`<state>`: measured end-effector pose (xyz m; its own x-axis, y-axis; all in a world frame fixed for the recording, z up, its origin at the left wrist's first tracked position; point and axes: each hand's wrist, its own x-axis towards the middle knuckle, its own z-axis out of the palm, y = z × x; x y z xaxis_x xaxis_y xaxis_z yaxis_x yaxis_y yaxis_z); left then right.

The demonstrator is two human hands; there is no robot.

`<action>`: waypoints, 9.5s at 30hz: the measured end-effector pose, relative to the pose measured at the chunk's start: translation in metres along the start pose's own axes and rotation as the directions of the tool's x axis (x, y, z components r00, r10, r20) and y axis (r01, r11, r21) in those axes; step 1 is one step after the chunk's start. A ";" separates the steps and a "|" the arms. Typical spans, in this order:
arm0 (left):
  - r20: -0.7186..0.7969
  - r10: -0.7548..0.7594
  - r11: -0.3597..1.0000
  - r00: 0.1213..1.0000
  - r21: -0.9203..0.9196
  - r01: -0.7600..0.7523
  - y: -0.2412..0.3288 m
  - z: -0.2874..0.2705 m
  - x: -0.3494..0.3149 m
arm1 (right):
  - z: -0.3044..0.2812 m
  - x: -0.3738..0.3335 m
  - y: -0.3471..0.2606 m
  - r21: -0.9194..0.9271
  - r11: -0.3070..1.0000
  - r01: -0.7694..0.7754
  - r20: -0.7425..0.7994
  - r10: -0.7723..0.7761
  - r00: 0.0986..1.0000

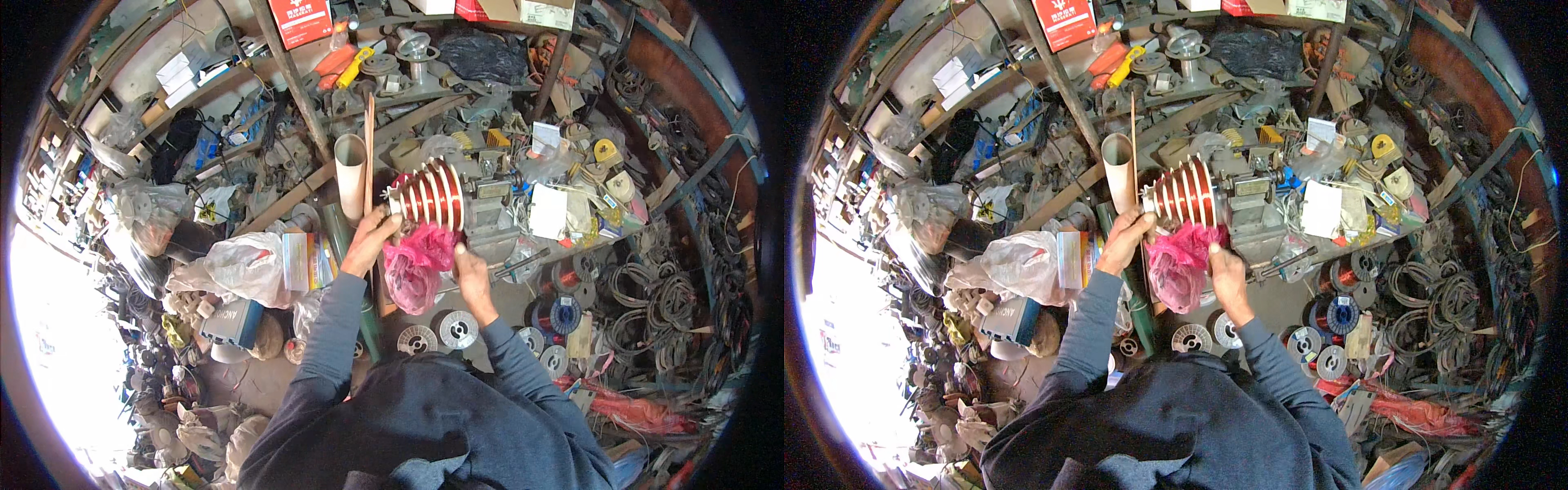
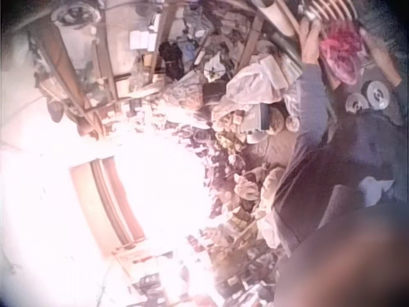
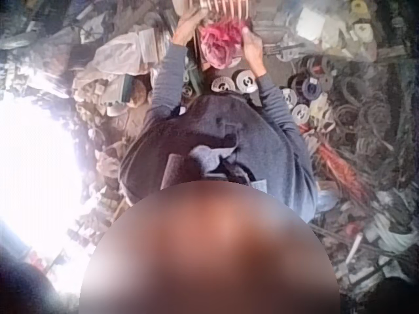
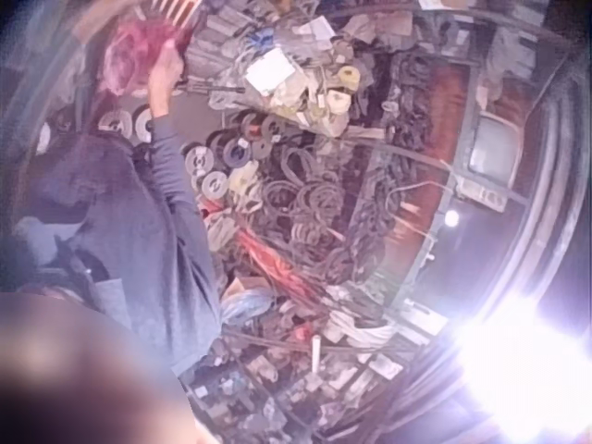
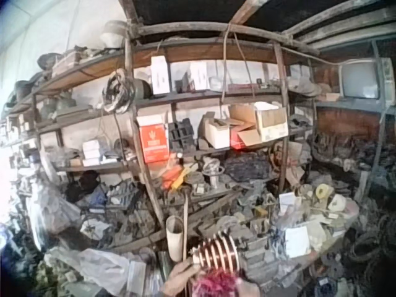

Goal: The person assembles a red and white ribbed electrical component by inserting small metal pins into its slots and securing them with pliers. The person repeatedly picks up pins, places them into the component, and uses pliers to crimp or tighten them.

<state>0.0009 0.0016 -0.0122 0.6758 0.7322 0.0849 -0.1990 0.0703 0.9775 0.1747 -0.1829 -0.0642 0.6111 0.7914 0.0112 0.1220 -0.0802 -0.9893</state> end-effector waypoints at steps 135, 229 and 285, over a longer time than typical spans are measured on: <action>-0.352 0.459 0.570 0.816 0.821 0.033 0.062 0.125 0.045 | -0.045 0.157 -0.125 0.291 0.838 -0.462 0.641 0.188 0.744; -0.262 0.030 0.946 0.964 0.320 0.058 0.083 0.112 0.073 | -0.063 0.170 -0.175 -0.224 0.646 0.729 0.590 -0.506 0.629; -0.230 0.237 0.907 0.944 0.402 -0.130 0.080 0.107 0.068 | -0.049 0.198 -0.165 -0.041 0.846 0.531 0.712 -0.349 0.609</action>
<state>0.1070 -0.0150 0.0927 0.4273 0.8636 0.2677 0.0168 -0.3036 0.9527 0.3137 -0.0421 0.1083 -0.2269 0.9418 0.2480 0.4599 0.3281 -0.8252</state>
